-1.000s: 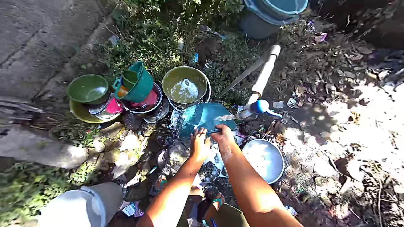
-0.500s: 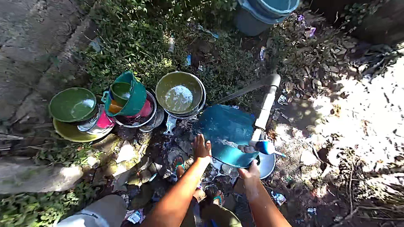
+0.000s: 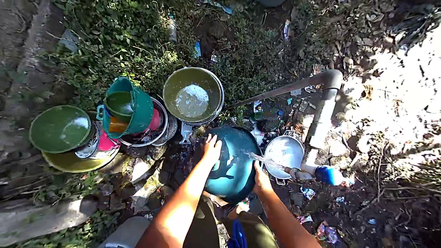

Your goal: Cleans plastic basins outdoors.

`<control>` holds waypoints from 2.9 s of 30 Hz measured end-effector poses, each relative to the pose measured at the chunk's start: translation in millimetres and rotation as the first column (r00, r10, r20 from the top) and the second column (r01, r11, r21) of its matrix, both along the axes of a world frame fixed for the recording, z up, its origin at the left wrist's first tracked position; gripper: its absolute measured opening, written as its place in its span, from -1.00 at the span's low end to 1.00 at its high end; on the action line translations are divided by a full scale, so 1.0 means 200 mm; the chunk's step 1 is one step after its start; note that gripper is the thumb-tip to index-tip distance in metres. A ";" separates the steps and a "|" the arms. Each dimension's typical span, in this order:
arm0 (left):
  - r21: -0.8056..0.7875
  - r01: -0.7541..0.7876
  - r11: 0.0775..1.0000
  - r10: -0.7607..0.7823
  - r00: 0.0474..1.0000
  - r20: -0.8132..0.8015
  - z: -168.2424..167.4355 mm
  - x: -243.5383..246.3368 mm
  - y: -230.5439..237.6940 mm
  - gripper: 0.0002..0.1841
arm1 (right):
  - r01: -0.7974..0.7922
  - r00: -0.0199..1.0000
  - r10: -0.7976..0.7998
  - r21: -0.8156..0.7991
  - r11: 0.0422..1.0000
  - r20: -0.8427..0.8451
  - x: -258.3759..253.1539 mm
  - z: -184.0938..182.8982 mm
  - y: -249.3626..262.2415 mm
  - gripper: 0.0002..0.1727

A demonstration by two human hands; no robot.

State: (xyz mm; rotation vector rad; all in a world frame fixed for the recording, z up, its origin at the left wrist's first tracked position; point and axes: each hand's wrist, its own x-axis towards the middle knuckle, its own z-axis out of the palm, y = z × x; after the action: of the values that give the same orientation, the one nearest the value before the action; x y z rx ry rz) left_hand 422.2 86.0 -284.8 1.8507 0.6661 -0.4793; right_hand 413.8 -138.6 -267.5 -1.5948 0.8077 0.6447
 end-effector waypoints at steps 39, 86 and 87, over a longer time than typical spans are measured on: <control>-0.273 -0.615 0.739 0.650 0.758 0.050 0.66 -0.25 0.02 -0.56 | -0.855 0.484 0.874 -0.233 0.464 -0.032 0.26 -0.36 0.22 -0.48; -0.020 -0.071 0.997 0.073 0.971 0.226 0.43 -0.14 -0.53 -0.49 | -0.010 0.987 0.086 0.482 0.876 -0.137 0.28 0.19 0.34 -0.56; -0.068 0.004 0.998 0.008 0.985 0.174 0.49 -0.15 -0.48 -0.47 | -0.062 0.989 0.117 0.471 0.880 -0.089 0.26 0.15 0.29 -0.52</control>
State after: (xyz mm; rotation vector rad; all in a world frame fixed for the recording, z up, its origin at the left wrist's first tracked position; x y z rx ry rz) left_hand 391.7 -10.6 -187.0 1.8035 0.5276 -0.3299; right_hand 466.2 -79.7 -236.9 -1.1636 0.6026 0.9293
